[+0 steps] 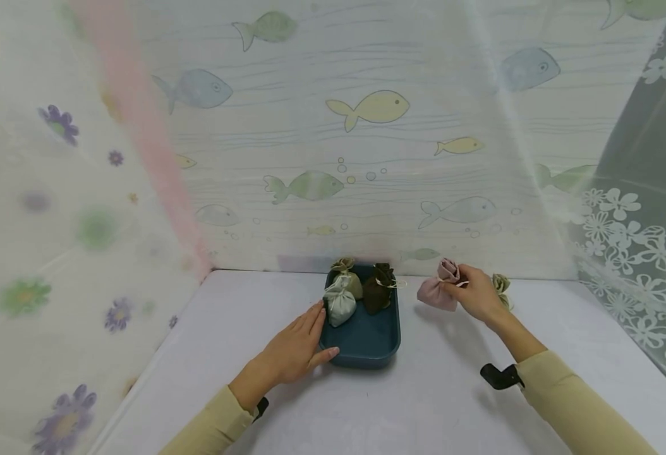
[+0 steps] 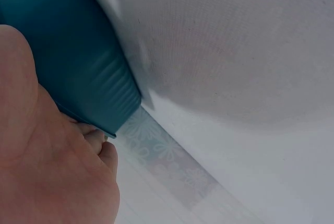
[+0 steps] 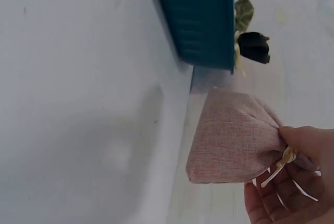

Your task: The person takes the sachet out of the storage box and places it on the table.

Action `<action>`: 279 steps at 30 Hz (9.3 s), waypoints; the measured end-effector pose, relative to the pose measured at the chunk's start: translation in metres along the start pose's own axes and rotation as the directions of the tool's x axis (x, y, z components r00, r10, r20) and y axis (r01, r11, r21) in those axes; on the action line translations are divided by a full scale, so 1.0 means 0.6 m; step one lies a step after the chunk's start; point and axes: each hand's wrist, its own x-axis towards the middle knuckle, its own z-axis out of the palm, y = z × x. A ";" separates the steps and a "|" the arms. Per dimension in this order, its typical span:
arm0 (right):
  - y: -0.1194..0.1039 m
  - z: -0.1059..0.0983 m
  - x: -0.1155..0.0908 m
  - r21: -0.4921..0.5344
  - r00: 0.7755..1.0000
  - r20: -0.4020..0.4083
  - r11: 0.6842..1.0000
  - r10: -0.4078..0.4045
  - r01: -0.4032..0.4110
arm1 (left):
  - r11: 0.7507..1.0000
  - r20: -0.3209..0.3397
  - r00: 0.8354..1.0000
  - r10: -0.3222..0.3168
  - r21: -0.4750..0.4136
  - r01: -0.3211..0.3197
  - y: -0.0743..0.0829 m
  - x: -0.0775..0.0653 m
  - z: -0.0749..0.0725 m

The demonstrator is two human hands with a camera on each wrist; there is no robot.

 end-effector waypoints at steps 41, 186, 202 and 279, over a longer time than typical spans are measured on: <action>0.074 0.026 0.022 -0.088 0.998 -0.048 0.995 0.033 -0.037 | 0.999 -0.019 1.000 0.020 -0.027 -0.021 0.010 0.000 -0.019; -0.151 0.279 0.054 0.166 0.992 0.075 0.982 -0.103 0.089 | 1.000 -0.016 0.999 0.029 -0.005 -0.029 0.007 -0.002 -0.013; -0.174 0.223 0.050 0.153 0.994 0.065 0.985 -0.091 0.080 | 1.000 0.007 1.000 -0.004 0.007 0.003 0.011 -0.005 -0.018; -0.038 -0.022 -0.102 0.003 1.000 -0.002 1.000 0.030 -0.030 | 1.000 -0.015 1.000 0.023 0.000 -0.023 -0.001 -0.002 -0.002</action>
